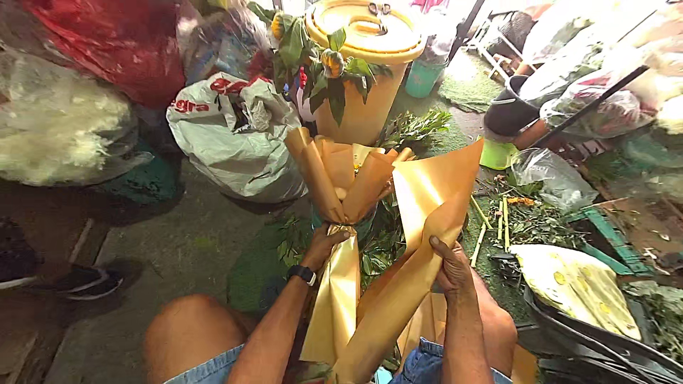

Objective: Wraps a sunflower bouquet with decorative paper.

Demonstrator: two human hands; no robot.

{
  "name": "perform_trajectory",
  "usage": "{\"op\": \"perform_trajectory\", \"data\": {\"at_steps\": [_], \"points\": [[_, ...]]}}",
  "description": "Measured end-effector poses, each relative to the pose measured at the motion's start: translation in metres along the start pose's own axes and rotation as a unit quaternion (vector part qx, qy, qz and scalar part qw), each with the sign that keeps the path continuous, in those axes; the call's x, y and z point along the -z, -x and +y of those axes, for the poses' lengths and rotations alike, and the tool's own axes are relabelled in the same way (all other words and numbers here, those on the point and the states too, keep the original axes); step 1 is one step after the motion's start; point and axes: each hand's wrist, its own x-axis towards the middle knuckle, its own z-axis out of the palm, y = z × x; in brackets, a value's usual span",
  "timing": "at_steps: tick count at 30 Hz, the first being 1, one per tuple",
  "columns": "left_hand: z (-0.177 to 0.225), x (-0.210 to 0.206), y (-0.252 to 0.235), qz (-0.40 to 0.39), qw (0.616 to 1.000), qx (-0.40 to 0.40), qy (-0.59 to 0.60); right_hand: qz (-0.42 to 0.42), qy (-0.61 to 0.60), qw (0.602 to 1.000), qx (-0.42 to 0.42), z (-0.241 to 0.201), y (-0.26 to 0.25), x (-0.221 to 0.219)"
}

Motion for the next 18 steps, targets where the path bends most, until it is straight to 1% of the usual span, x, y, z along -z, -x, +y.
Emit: {"op": "perform_trajectory", "data": {"at_steps": [2,4,6,9,10,12,14,16,18], "points": [[0.022,0.023,0.021,0.034,0.999,-0.037,0.017,-0.008,-0.019,1.000,-0.017,0.009,-0.007,-0.010],[0.047,0.052,0.042,0.076,0.992,-0.097,0.034,-0.002,-0.019,0.999,-0.051,0.028,-0.017,-0.024],[0.076,0.083,0.063,0.122,0.979,-0.162,0.026,0.008,-0.004,0.995,-0.095,0.059,-0.029,-0.035],[0.123,0.130,0.092,0.190,0.952,-0.239,-0.032,0.044,0.028,0.985,-0.164,0.113,-0.049,-0.041],[0.138,0.144,0.101,0.201,0.942,-0.263,-0.054,0.062,0.047,0.981,-0.179,0.128,-0.055,-0.041],[0.167,0.169,0.118,0.191,0.925,-0.317,-0.082,0.109,0.092,0.970,-0.195,0.148,-0.062,-0.043],[0.194,0.172,0.136,0.180,0.916,-0.340,-0.109,0.131,0.126,0.965,-0.191,0.157,-0.066,-0.047],[0.213,0.154,0.150,0.175,0.919,-0.332,-0.119,0.130,0.146,0.964,-0.181,0.162,-0.067,-0.050],[0.217,0.127,0.153,0.156,0.930,-0.316,-0.108,0.125,0.163,0.963,-0.175,0.163,-0.068,-0.054]]}}
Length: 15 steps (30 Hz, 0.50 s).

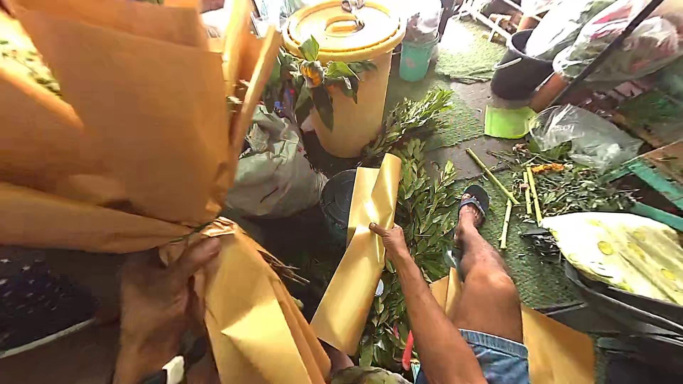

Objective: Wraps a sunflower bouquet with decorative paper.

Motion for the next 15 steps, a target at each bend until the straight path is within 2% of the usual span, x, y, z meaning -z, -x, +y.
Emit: {"op": "perform_trajectory", "data": {"at_steps": [3,5,7,11,13,15], "points": [[-0.004,-0.057,0.018,-0.055,0.993,0.086,0.066,0.008,0.007,1.000,0.013,0.005,-0.003,-0.003],[-0.025,-0.100,0.033,-0.082,0.977,0.172,0.093,0.009,-0.003,0.999,0.032,0.011,-0.004,-0.001],[-0.074,-0.137,0.046,-0.105,0.963,0.223,0.105,0.013,-0.016,0.999,0.041,0.014,-0.002,-0.002],[-0.191,-0.183,0.063,-0.137,0.951,0.249,0.120,0.036,0.021,0.998,0.052,0.023,0.002,0.002],[-0.227,-0.192,0.067,-0.138,0.948,0.266,0.108,0.050,0.004,0.997,0.056,0.030,0.006,0.001],[-0.244,-0.196,0.069,-0.144,0.945,0.283,0.075,0.059,-0.023,0.996,0.060,0.030,0.013,-0.003]]}}
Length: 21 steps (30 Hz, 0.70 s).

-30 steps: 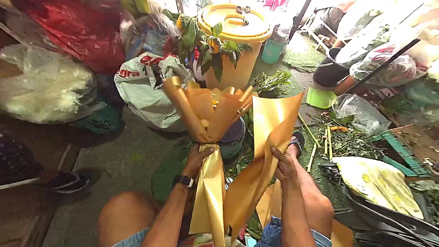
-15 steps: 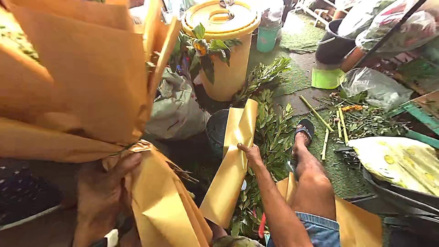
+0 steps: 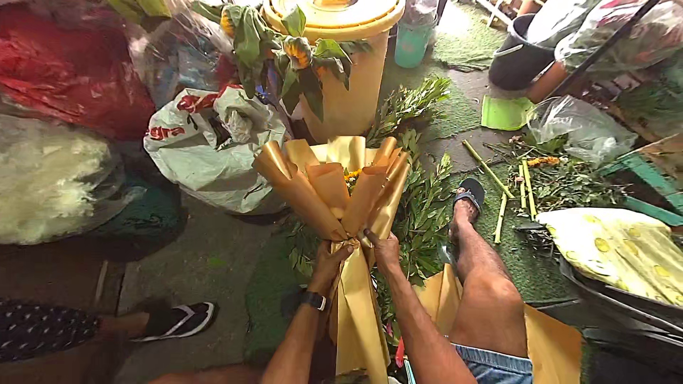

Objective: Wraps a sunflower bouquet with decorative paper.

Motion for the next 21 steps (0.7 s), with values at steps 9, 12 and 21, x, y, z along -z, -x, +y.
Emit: {"op": "perform_trajectory", "data": {"at_steps": [9,12,21], "points": [[-0.019,0.012,-0.009,-0.015,1.000,0.002,0.024,0.006,-0.016,1.000,0.020,0.001,0.013,-0.007],[-0.016,0.014,-0.008,-0.025,0.999,0.007,0.047,0.008,-0.006,1.000,0.017,0.007,0.019,-0.008],[-0.008,0.011,-0.004,-0.037,0.996,0.021,0.080,0.040,-0.001,0.999,0.033,0.006,0.023,-0.008]]}}
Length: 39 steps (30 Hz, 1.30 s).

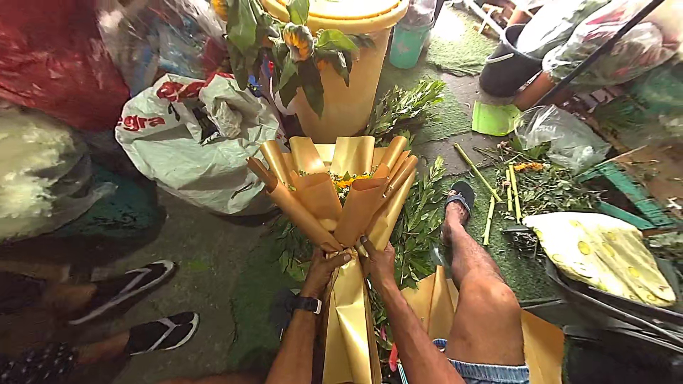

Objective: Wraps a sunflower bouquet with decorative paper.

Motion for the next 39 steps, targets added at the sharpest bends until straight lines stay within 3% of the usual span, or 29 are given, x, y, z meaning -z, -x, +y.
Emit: {"op": "perform_trajectory", "data": {"at_steps": [7,15,23,30,36,39], "points": [[0.015,-0.007,-0.012,0.038,0.994,-0.055,-0.085,0.053,-0.045,0.997,-0.039,0.003,0.004,-0.020],[0.019,-0.015,-0.007,0.060,0.986,-0.065,-0.140,0.064,-0.115,0.987,-0.089,0.010,0.006,-0.022],[0.032,-0.018,-0.008,0.043,0.973,-0.051,-0.221,0.067,-0.163,0.981,-0.081,0.009,0.002,-0.025],[0.035,-0.031,-0.008,0.064,0.950,-0.036,-0.304,0.055,-0.162,0.982,-0.078,0.008,0.007,-0.022],[0.035,-0.042,-0.009,0.083,0.956,-0.010,-0.283,0.017,-0.128,0.980,-0.150,0.020,0.017,-0.007],[0.033,-0.041,-0.010,0.093,0.953,-0.001,-0.290,0.013,-0.097,0.987,-0.129,0.016,0.027,-0.006]]}}
